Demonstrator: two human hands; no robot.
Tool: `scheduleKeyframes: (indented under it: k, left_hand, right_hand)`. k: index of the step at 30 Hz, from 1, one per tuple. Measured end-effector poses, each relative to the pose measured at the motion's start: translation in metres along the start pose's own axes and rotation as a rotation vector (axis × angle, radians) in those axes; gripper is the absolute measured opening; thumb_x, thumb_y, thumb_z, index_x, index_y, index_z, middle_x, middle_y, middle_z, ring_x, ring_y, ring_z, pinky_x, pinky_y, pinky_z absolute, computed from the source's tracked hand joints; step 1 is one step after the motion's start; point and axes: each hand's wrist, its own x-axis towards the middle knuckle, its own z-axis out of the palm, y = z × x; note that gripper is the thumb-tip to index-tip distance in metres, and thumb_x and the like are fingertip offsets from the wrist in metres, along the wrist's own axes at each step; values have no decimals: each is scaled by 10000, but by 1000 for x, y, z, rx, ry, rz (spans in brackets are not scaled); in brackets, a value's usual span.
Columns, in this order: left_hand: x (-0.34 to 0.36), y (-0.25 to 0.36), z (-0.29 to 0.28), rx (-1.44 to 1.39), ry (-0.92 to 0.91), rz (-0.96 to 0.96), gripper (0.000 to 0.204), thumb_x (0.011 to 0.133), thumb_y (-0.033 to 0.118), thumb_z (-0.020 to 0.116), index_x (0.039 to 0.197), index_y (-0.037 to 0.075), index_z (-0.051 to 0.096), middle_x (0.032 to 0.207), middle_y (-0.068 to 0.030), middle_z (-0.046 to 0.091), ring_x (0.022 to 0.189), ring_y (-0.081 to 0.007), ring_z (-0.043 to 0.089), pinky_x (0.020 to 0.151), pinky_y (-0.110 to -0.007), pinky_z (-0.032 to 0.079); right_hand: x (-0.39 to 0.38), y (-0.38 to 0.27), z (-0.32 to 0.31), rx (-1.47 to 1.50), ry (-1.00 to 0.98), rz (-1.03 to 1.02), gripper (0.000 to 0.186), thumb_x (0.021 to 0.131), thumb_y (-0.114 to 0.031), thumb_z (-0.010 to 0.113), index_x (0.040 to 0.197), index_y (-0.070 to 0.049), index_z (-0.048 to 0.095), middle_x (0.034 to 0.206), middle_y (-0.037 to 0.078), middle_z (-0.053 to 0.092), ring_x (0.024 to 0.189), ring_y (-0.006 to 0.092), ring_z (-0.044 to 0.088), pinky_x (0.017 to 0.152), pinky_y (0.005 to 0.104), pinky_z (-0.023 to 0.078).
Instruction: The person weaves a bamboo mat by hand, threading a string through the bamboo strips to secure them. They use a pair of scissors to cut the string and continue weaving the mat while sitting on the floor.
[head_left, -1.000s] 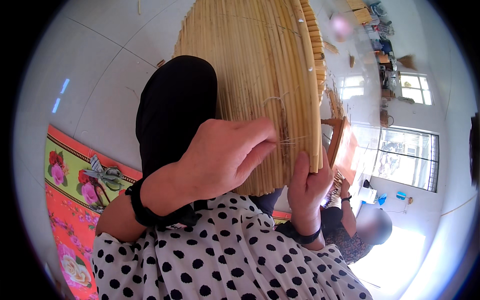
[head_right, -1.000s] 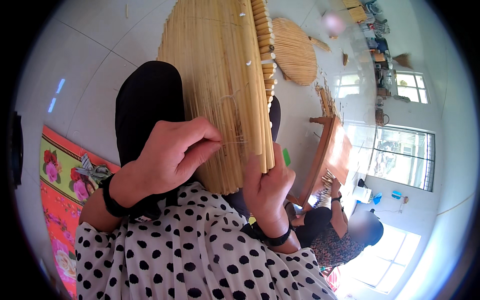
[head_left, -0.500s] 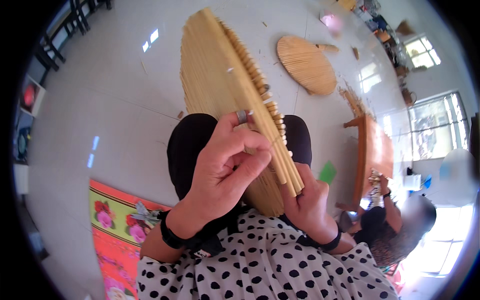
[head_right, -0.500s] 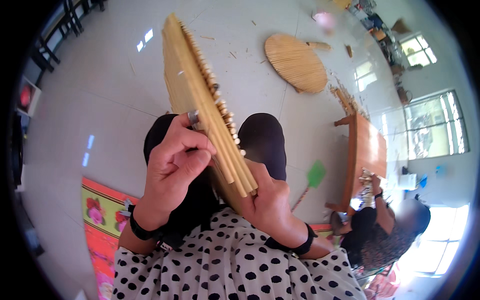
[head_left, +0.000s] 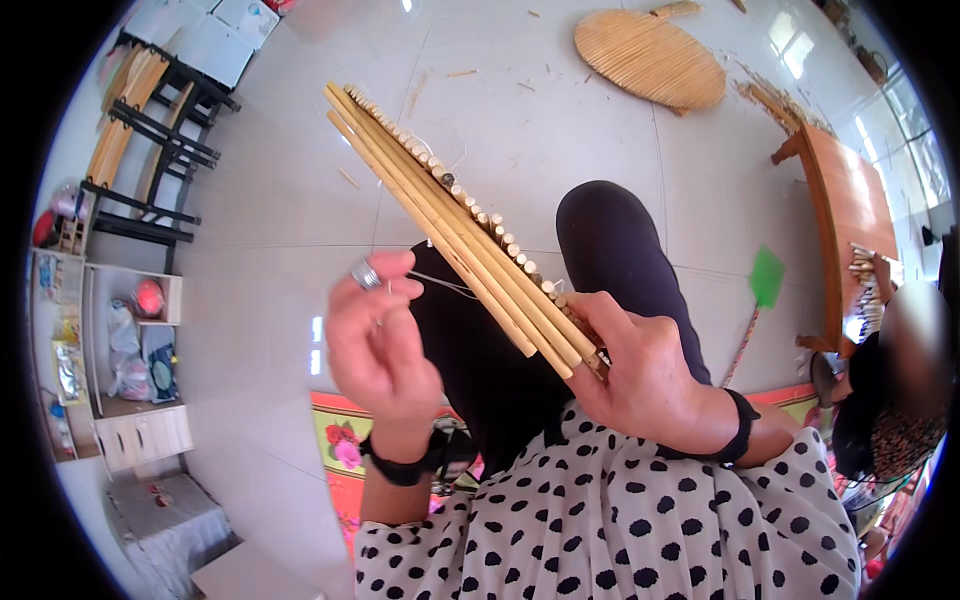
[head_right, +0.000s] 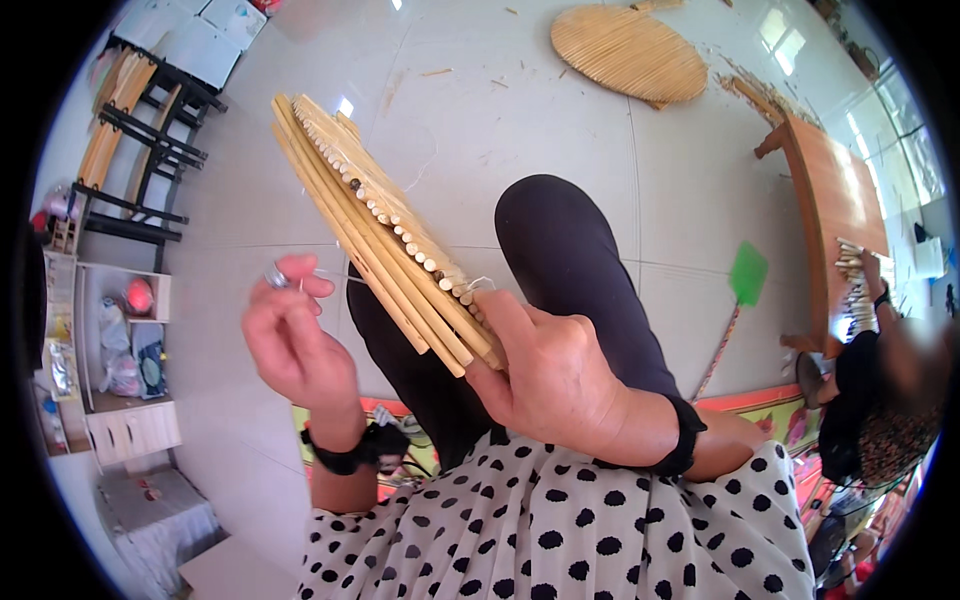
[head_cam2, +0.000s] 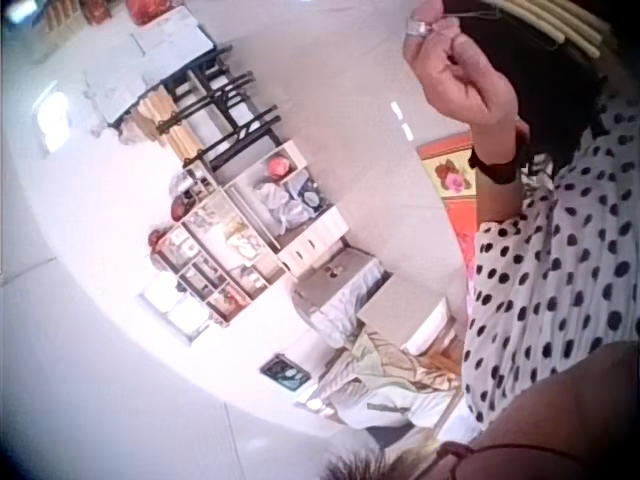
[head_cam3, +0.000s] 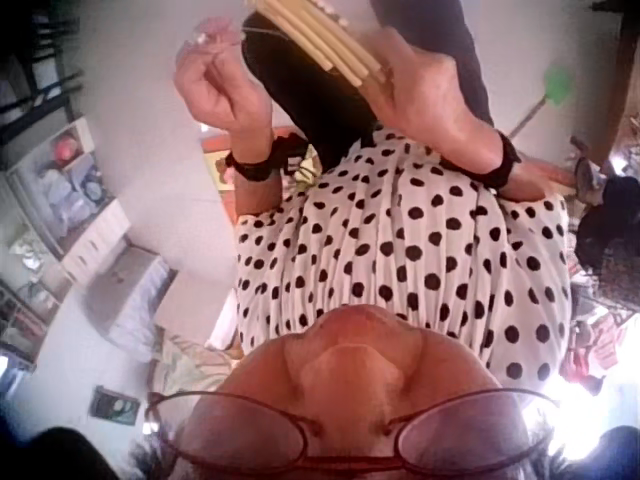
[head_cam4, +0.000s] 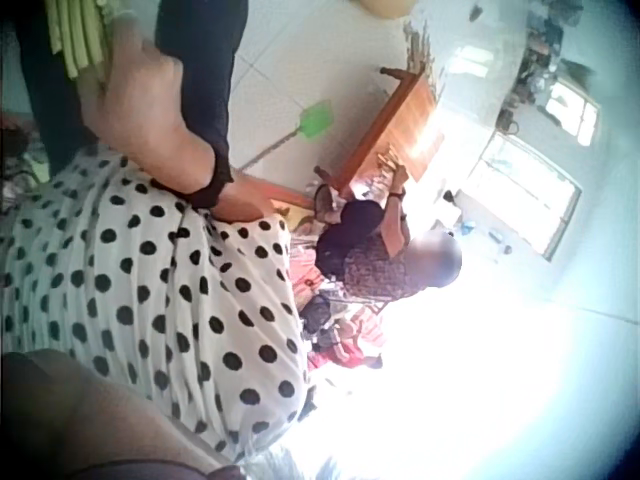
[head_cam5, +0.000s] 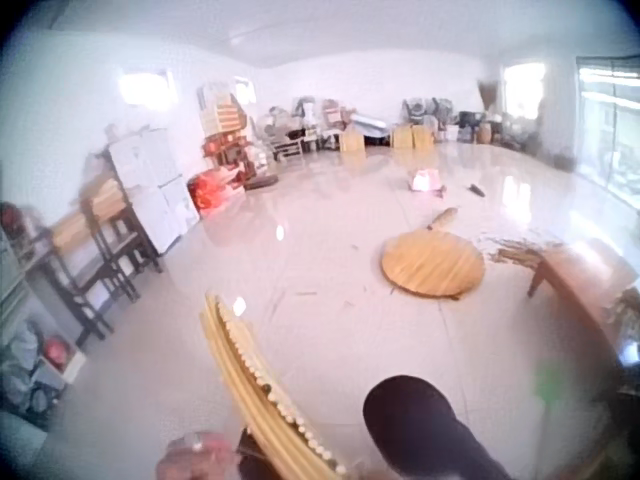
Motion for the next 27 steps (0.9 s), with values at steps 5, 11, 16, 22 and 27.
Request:
scheduleKeyframes:
  k: [5, 11, 16, 22, 27]
  left_hand:
    - [-6, -17, 32, 270, -51, 285, 142, 1047, 187, 381, 1025, 48, 396, 986, -180, 652, 913, -267, 563, 931, -447, 428]
    - [28, -18, 56, 44, 56, 297, 126, 895, -13, 428, 1010, 24, 463, 664, -35, 549, 588, -153, 467, 841, -348, 402]
    - [52, -15, 45, -63, -212, 309, 83, 884, 29, 449, 881, 2, 528, 607, -32, 511, 545, -146, 411, 798, -370, 412]
    - [39, -8, 47, -50, 41, 278, 99, 996, 126, 380, 963, 35, 404, 579, -45, 494, 563, -173, 435, 752, -407, 416]
    - [35, -11, 53, 120, 144, 272, 141, 1033, 194, 337, 964, 73, 357, 576, -24, 467, 584, -179, 429, 719, -415, 408]
  right_hand:
    - [0, -2, 11, 87, 23, -61, 350, 781, -103, 712, 1052, 13, 522, 740, 148, 612, 594, 335, 631, 521, 401, 522]
    - [-3, -1, 9, 66, -66, -83, 446, 750, -108, 744, 1128, 36, 555, 769, 121, 612, 610, 289, 634, 547, 342, 525]
    - [-2, 4, 8, 91, -40, -152, 556, 739, -223, 813, 1150, 49, 554, 768, 122, 612, 599, 276, 631, 534, 340, 522]
    - [-3, 14, 5, 164, -67, -217, 666, 693, -259, 836, 1214, 58, 569, 906, 168, 658, 662, 269, 668, 585, 320, 558]
    - [-4, 33, 5, 248, -83, -271, 663, 704, -259, 813, 1224, 62, 556, 1006, 171, 622, 761, 288, 664, 635, 341, 572]
